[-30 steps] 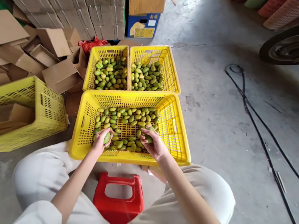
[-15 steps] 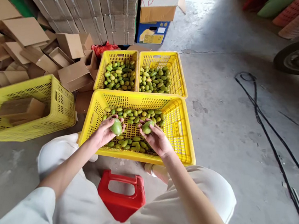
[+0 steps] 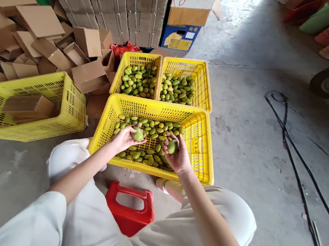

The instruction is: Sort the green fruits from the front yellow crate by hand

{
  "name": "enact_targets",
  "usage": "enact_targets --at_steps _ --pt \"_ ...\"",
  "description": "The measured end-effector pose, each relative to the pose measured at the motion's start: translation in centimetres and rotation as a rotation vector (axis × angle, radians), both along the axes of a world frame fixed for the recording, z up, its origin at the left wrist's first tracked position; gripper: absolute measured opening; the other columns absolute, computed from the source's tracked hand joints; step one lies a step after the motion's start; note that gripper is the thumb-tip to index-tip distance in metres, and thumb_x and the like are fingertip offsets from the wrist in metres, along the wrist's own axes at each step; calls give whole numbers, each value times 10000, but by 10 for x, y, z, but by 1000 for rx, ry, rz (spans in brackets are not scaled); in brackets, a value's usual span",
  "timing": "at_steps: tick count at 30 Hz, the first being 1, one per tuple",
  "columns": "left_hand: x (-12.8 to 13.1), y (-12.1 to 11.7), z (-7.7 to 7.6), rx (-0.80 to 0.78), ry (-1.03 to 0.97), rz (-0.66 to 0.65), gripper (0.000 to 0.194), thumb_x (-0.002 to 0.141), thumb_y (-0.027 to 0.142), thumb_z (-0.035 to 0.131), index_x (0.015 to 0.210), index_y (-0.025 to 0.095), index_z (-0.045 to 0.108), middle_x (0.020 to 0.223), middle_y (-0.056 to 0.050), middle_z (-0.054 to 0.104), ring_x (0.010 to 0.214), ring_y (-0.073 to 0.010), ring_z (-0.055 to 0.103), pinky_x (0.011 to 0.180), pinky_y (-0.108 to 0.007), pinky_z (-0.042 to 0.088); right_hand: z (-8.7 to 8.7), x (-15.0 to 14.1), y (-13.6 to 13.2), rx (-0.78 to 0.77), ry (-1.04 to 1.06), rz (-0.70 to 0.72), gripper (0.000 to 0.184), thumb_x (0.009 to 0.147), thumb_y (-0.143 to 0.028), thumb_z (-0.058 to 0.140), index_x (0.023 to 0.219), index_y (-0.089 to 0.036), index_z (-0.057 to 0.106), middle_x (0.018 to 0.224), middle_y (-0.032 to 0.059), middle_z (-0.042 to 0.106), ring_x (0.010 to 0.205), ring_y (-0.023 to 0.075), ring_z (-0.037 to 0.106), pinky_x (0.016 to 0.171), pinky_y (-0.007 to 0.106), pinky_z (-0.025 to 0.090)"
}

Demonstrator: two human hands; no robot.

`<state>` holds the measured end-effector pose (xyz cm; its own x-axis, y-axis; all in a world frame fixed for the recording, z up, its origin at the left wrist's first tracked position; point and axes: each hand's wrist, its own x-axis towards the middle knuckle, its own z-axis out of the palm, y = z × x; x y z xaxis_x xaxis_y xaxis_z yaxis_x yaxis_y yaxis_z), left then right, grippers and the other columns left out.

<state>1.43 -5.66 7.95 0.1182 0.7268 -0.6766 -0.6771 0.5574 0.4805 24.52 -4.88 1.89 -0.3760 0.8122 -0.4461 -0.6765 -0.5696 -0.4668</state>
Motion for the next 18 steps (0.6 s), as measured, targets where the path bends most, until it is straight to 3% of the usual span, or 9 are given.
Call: enact_targets --at_steps 2,5,8,13,16,18 --pt "0 0 -2 45 31 -58 206 877 27 608 1049 125 665 934 -112 751 833 -218 765 805 -387 657 2 -1 0 17 18 -10 379 741 -410 880 1025 -230 705 902 35 753 785 197 721 620 312 641" --pt "-4 -1 -6 125 66 -161 264 842 65 750 1090 130 689 964 -101 756 801 -198 765 723 -316 651 5 -2 0 39 -8 0 387 678 -282 901 1005 -251 695 1032 38 772 921 231 744 752 379 673" --pt "-9 -3 -10 176 86 -181 283 769 148 868 1005 132 711 866 -48 717 675 -141 710 568 -222 576 4 -2 1 11 -58 -2 359 704 -293 926 958 -246 677 942 8 752 820 172 720 656 283 649" --pt "-13 -3 -15 228 90 -170 288 696 202 906 872 141 686 798 -18 680 585 -99 640 473 -174 477 -2 1 3 2 -43 -37 402 656 -225 965 863 -232 620 779 -60 657 609 58 583 446 109 460" --pt "-12 -2 -15 199 83 -155 211 767 230 846 866 130 688 767 -29 677 506 -77 569 404 -162 389 -3 2 5 48 -61 -25 364 695 -265 953 882 -230 643 707 -68 605 512 40 484 379 105 368" --pt "-11 -1 -13 147 53 -101 141 869 259 741 896 127 696 788 -56 691 560 -110 616 455 -193 468 0 2 5 61 -49 -26 297 776 -359 891 951 -237 685 731 -42 633 551 81 552 426 160 463"
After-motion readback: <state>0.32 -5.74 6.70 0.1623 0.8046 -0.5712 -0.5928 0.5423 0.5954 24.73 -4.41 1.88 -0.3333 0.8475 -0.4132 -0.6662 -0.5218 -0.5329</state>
